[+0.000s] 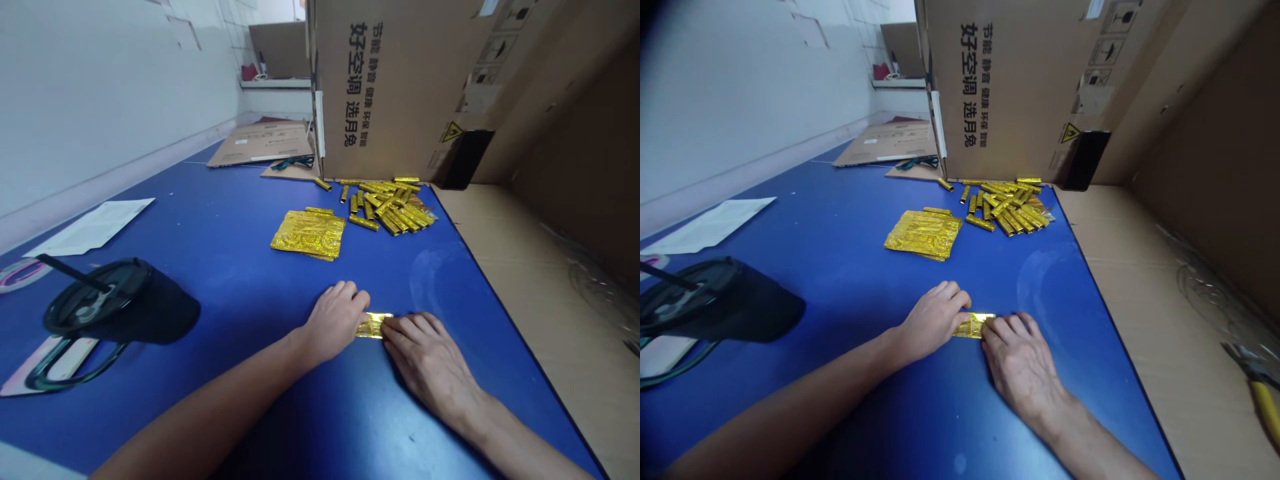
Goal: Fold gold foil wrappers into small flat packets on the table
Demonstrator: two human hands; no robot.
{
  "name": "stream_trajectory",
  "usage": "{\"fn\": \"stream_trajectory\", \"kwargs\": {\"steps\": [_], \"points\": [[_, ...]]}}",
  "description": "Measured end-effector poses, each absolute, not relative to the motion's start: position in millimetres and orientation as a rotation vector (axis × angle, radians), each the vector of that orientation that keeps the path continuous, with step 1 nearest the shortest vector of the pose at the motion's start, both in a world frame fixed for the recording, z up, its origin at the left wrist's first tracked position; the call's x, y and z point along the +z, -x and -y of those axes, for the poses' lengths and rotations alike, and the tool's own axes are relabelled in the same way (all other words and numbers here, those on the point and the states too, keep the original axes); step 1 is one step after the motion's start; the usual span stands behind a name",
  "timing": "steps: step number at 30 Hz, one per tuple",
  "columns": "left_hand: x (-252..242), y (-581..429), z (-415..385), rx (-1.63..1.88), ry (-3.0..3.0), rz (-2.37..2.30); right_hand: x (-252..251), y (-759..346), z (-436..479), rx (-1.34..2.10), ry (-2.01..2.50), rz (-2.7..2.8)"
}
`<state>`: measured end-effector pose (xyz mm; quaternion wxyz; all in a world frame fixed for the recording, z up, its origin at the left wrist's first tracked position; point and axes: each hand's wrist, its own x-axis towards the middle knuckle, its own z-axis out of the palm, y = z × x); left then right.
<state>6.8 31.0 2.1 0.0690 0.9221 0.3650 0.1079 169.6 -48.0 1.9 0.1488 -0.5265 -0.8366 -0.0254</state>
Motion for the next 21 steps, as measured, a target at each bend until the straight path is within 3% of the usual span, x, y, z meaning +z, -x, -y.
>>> {"fn": "stream_trajectory", "kwargs": {"steps": [14,21], "points": [[1,0,-14,0.181,-3.075,-0.94,-3,-168,50,-0.226,1.589,2.474],[-9,2,4,0.385,-3.088,-0.929,-9,-167,49,-0.264,1.626,2.489]]}}
